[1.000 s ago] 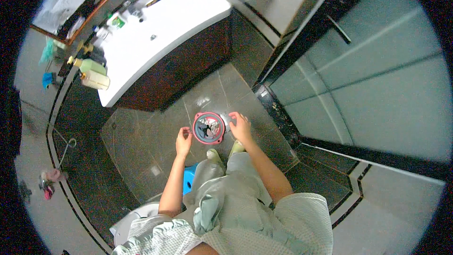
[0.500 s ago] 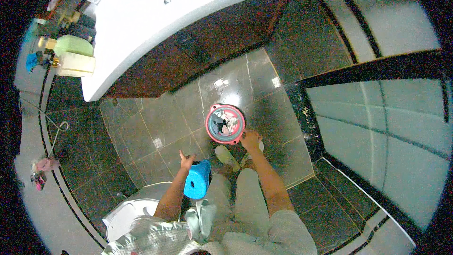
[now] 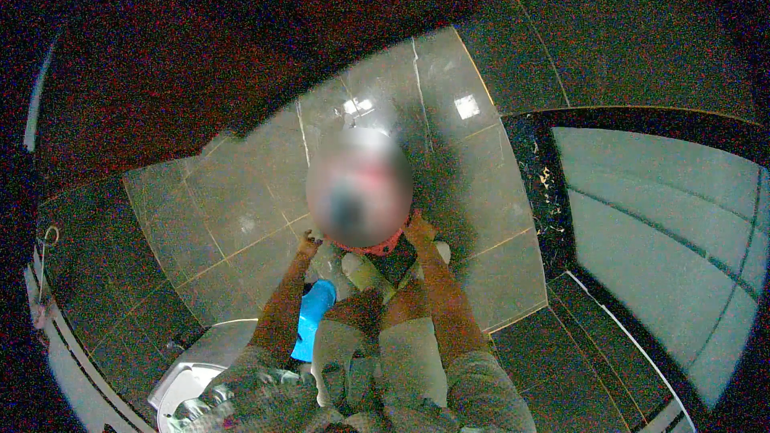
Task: The person washes items of clothing in a basin of water on the floor and then rinses the basin at a sink. They then wash more items in a smaller tub and hang a pair of socks and a piece of cloth on hooks.
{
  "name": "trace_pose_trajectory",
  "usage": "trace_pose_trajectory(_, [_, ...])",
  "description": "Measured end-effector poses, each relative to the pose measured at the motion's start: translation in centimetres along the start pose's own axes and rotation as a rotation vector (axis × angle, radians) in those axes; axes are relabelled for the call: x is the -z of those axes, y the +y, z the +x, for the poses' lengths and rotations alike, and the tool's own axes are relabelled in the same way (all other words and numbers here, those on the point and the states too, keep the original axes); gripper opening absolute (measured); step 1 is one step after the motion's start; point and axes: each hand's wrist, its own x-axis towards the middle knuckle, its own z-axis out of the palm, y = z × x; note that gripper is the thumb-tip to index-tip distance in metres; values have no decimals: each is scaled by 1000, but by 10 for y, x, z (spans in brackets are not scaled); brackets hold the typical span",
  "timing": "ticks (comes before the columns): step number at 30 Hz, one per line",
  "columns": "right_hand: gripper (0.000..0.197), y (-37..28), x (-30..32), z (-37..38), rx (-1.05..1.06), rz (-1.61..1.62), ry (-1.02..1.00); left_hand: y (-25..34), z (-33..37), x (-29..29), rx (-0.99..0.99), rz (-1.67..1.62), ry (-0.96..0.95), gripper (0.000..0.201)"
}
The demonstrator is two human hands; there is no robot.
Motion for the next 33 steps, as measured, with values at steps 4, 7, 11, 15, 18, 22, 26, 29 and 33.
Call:
trace_pose_trajectory(4, [66,23,-42,38,179,200,-19,2,18,-16,44,-132,10,59])
trace_pose_trajectory(7, [58,-27,-40,18,133,272,-20,-36,22,-17,123,-250,60,54])
trace_pose_trajectory(11, [52,-30,-32,18,70,220,12,-43,37,-22,137,-432,69,50])
trace_pose_trajectory(15, [48,-15,-11,10,93,224,97,13,3,2,146,-569,-26,46])
trace_pose_trajectory(18, [43,-25,24,-22,257,380,185,52,-58,23,84,-555,45,43])
trace_pose_trajectory(22, [39,-54,79,-82,173,595,184,99,-116,62,-57,-380,-12,25])
trace_pose_trajectory(26, [47,-62,132,-146,138,394,210,114,-158,80,-82,-505,30,26])
trace_pose_trajectory(29, [56,-40,121,-181,212,490,332,153,-213,114,-190,-536,8,30])
trace_pose_trajectory(33, [48,-80,187,-258,302,702,301,210,-286,165,-187,-308,209,30])
